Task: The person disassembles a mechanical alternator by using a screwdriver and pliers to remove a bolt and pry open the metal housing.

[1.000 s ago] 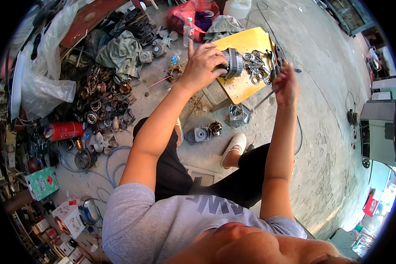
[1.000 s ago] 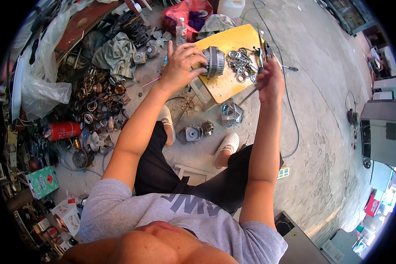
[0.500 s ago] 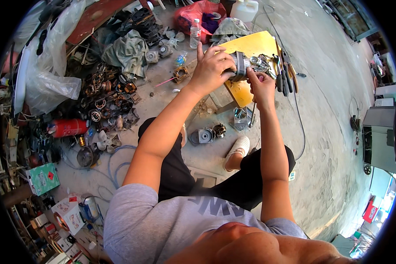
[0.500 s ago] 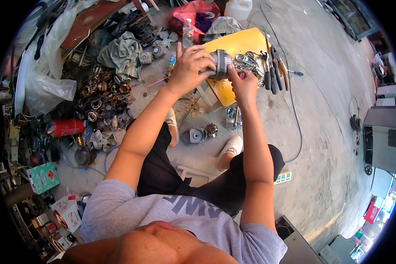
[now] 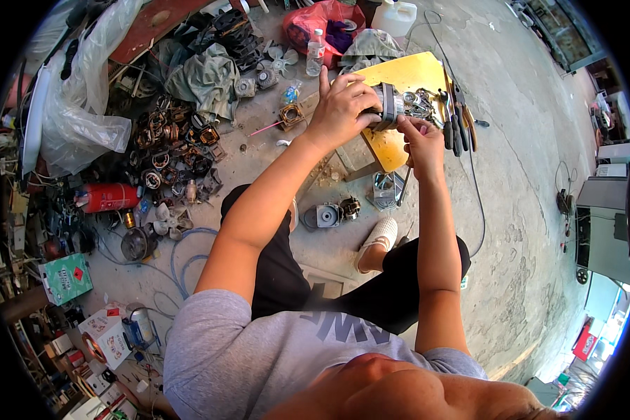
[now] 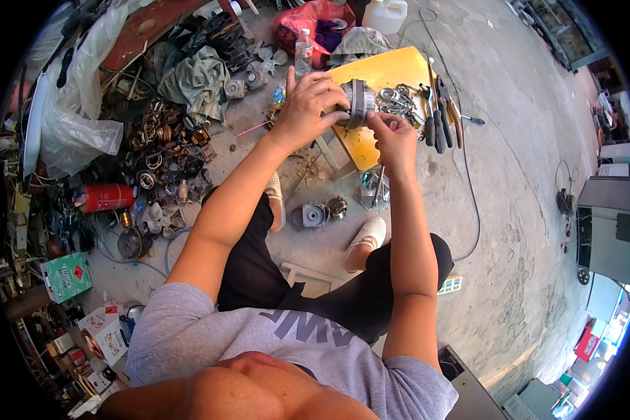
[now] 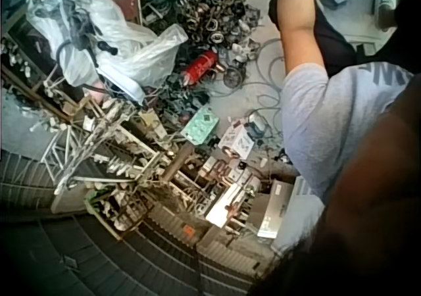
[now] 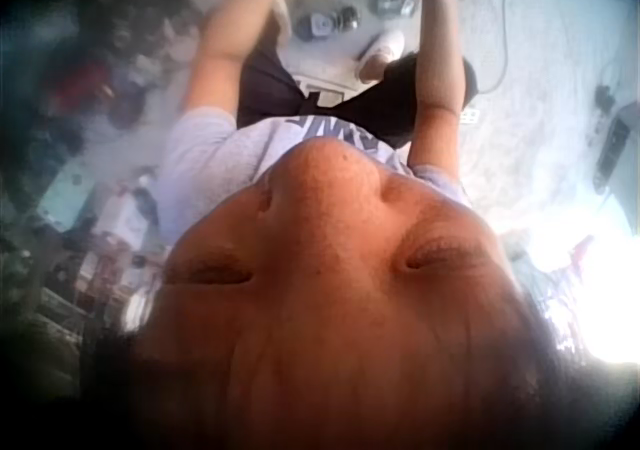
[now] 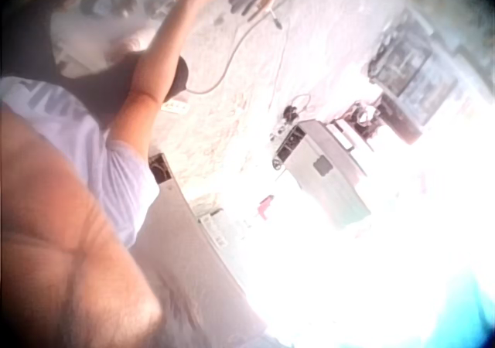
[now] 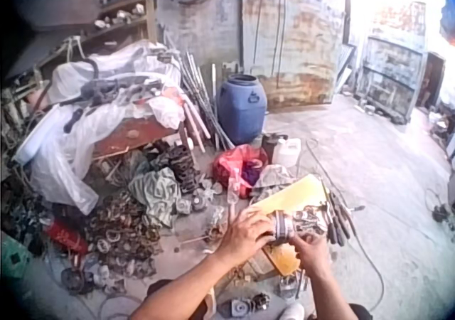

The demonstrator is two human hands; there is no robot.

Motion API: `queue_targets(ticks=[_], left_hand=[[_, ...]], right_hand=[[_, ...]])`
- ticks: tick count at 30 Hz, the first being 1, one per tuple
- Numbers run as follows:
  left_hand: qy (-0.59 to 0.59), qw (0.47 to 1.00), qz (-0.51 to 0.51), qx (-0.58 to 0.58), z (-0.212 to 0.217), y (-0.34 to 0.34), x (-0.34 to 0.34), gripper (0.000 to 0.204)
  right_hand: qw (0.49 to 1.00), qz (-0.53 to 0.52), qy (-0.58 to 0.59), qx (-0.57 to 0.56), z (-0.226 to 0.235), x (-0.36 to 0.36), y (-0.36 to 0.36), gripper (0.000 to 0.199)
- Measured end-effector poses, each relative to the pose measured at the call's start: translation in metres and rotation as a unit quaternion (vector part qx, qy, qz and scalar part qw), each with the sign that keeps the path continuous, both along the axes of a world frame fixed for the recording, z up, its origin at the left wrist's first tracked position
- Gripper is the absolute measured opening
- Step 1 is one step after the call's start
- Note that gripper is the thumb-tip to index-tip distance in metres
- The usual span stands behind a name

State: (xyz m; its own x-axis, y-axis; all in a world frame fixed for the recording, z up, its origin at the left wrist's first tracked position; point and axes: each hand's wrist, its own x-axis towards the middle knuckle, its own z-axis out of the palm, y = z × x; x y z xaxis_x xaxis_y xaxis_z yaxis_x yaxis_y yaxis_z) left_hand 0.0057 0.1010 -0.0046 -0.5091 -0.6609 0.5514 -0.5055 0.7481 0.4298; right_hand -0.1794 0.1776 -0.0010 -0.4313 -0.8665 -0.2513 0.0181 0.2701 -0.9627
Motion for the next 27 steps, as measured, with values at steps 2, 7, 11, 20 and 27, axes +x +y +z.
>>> queue_targets(ticks=[2,7,11,20,27], left_hand=[[-0.006,1.000,-0.004,-0.005,0.000,-0.001,0.000,0.019],[-0.010,1.000,-0.002,-0.010,-0.002,-0.002,0.001,0.018],[-0.001,1.000,-0.001,-0.013,-0.002,-0.004,0.002,0.018],[0.002,1.000,0.007,-0.014,-0.005,-0.008,0.002,0.019],[0.008,1.000,-0.013,0.021,-0.001,-0.009,0.003,0.021]], right_hand=[[1.000,-0.004,0.007,-0.024,-0.004,0.000,0.000,0.028],[0.997,0.027,0.042,-0.060,-0.008,-0.002,0.000,0.023],[0.991,0.038,0.078,-0.102,-0.014,-0.001,-0.001,0.014],[0.973,0.034,0.186,-0.134,-0.020,0.004,0.000,0.012],[0.970,0.038,0.202,-0.125,-0.012,0.009,0.004,0.011]])
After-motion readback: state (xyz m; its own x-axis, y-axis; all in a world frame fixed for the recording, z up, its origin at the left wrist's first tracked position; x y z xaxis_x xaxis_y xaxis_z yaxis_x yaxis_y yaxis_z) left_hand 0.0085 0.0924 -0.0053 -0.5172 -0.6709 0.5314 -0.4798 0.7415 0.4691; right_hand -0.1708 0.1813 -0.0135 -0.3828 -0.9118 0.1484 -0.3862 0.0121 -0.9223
